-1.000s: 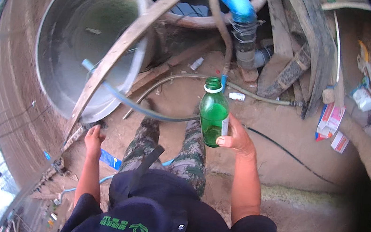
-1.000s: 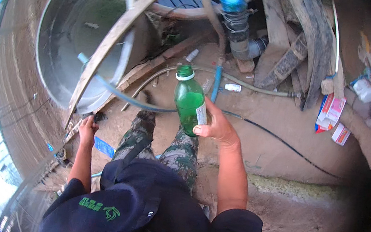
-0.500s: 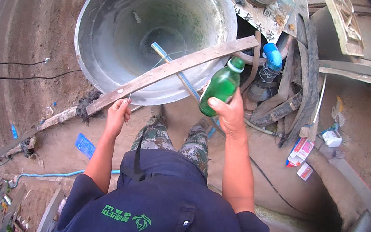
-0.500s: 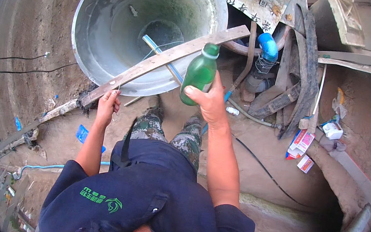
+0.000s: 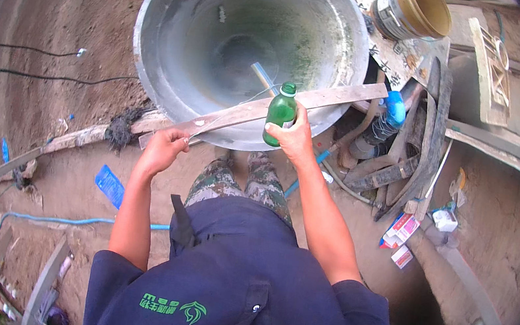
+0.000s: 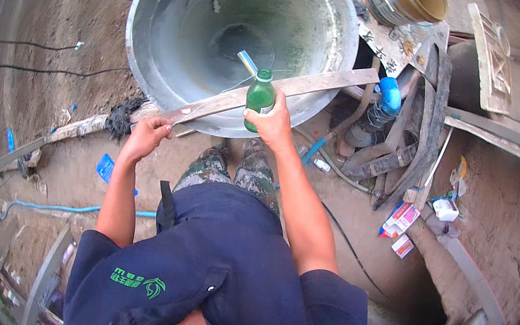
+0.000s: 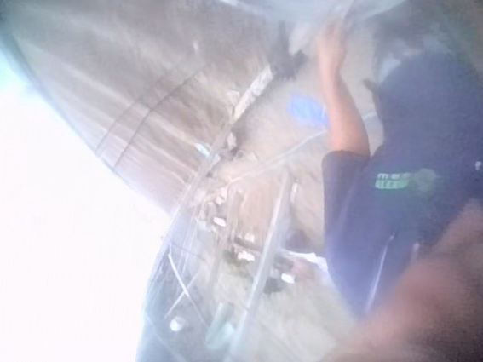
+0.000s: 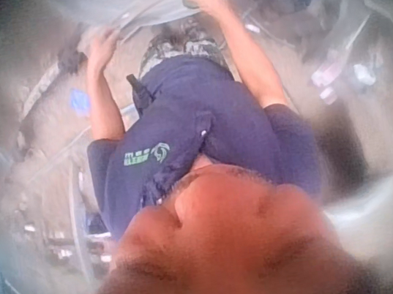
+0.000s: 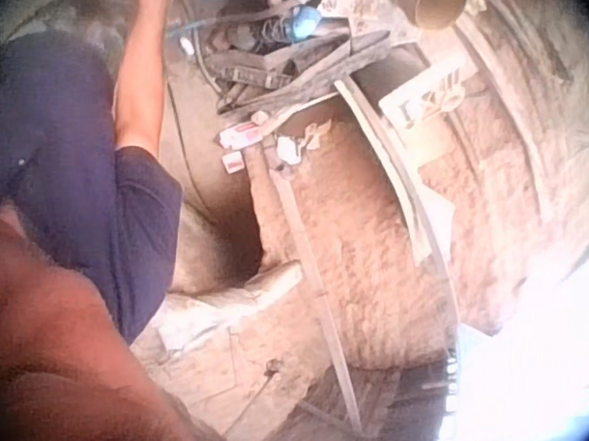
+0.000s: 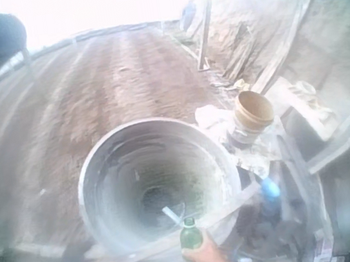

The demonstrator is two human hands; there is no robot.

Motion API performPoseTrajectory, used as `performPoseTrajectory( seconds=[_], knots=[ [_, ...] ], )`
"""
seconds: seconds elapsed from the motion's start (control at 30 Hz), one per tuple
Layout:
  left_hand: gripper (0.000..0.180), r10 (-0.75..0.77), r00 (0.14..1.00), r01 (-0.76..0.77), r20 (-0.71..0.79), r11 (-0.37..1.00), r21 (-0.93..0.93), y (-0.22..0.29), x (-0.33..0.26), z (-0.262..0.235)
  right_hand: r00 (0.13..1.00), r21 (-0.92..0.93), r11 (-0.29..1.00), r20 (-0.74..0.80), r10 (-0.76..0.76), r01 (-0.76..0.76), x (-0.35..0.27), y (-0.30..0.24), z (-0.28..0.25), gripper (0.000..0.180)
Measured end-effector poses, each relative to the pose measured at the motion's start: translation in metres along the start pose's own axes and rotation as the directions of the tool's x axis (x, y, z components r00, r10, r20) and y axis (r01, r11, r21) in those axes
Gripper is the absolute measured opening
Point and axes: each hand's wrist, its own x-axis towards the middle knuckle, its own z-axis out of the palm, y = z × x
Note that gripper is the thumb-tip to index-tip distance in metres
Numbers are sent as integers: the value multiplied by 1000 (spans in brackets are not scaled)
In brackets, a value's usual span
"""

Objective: The person walks through a greenhouse, picks up a thin string, and ties it to a small green bottle. They then lower the bottle into a large metal basin filled with water using a wooden plank as support.

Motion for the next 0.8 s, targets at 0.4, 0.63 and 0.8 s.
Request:
performPoseTrajectory(
  seconds=[0.4, 0.63, 0.8],
  knots=[
    [12, -158, 983, 106, -94, 905, -413, 47, -11, 0, 895, -195, 979, 443, 42, 51, 4, -11, 34, 86],
    [12, -172, 980, 95, -96, 840, -535, 80, -21, 10, 837, -243, 965, 545, 47, 104, 7, -39, 39, 81],
    [14, -125, 987, 69, -103, 899, -432, 85, -30, 17, 822, -206, 964, 569, -22, 168, 2, -51, 44, 81]
  ],
)
